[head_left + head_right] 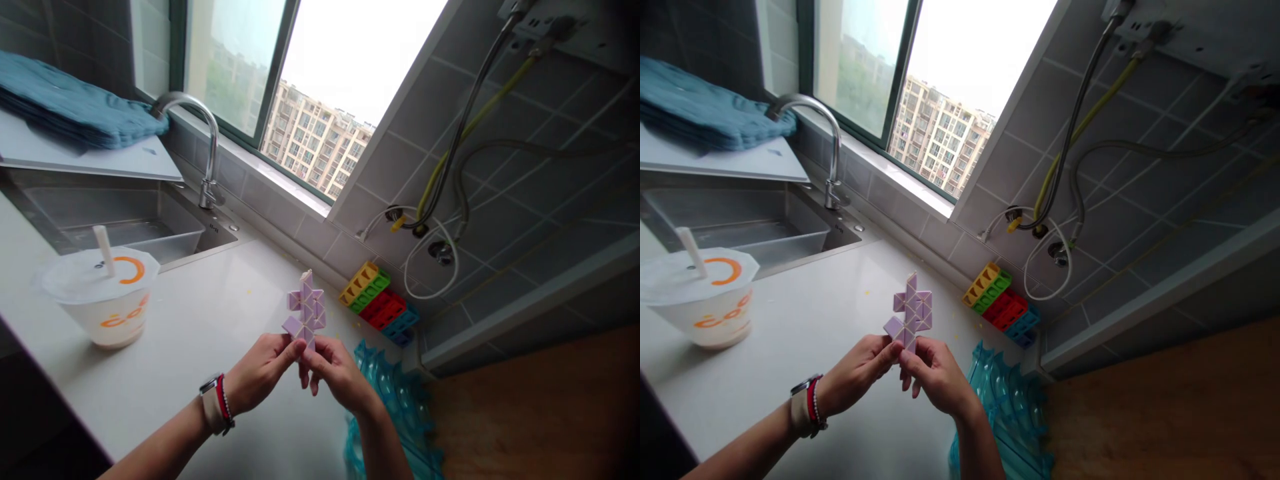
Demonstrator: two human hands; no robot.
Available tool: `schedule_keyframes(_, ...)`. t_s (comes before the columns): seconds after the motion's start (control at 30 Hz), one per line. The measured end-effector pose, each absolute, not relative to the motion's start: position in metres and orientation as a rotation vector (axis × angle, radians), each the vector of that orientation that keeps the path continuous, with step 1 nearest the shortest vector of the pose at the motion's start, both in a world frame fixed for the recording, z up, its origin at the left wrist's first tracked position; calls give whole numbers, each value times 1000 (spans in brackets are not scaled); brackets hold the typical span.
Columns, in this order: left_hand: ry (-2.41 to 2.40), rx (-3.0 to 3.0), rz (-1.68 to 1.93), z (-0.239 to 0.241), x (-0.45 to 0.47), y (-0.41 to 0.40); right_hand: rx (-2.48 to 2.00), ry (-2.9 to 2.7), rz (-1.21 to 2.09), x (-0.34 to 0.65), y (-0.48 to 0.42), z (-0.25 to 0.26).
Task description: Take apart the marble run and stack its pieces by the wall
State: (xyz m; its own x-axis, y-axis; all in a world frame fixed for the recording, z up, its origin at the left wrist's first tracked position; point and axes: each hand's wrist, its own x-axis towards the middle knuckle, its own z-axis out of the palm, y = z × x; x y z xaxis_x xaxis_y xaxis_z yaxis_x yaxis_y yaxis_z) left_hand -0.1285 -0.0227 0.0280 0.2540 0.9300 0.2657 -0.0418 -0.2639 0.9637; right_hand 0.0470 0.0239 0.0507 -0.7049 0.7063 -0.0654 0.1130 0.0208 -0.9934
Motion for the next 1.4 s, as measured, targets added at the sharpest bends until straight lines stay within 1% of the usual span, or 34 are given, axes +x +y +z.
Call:
schedule_keyframes(0.17,969,1328,1157,21,-123,-24,-871,-1862,1648,43,22,49)
schedule_keyframes(0.33,940,1316,1258,28,-123,-24,-860,-1765,1720,37,20,47)
schedule_keyframes(0.5,1015,1220,1264,25,-123,-21,-841,-1819,1587,35,20,42)
schedule_keyframes(0.6,1051,1023,1216,16,-120,-19,-869,-1929,1420,34,20,42)
schedule_keyframes(0.77,1021,867,1176,15,-120,-16,-884,-2156,929,32,18,43)
schedule_keyframes(0.83,1016,865,1177,17,-123,-15,-874,-2187,826,31,18,42)
schedule_keyframes(0.9,1012,909,1211,18,-127,-14,-901,-2143,798,30,19,39)
schedule_keyframes(0.97,1029,1015,1311,17,-132,-14,-986,-1995,862,30,21,36)
schedule_keyframes(1.0,1049,1090,1377,15,-134,-14,-1028,-1896,950,30,22,35)
schedule_keyframes(1.07,1105,1249,1501,13,-138,-16,-1049,-1692,1204,31,23,36)
schedule_keyframes(1.13,1141,1388,1566,11,-140,-18,-961,-1581,1457,33,22,41)
schedule_keyframes(1.17,1135,1440,1575,11,-140,-20,-902,-1579,1534,33,20,45)
schedule_keyframes(1.23,1088,1511,1584,12,-137,-23,-801,-1645,1574,32,16,54)
schedule_keyframes(1.3,1030,1517,1578,13,-132,-26,-734,-1710,1546,30,11,61)
schedule_keyframes(1.4,913,1337,1573,14,-123,-30,-694,-1701,1512,26,6,64)
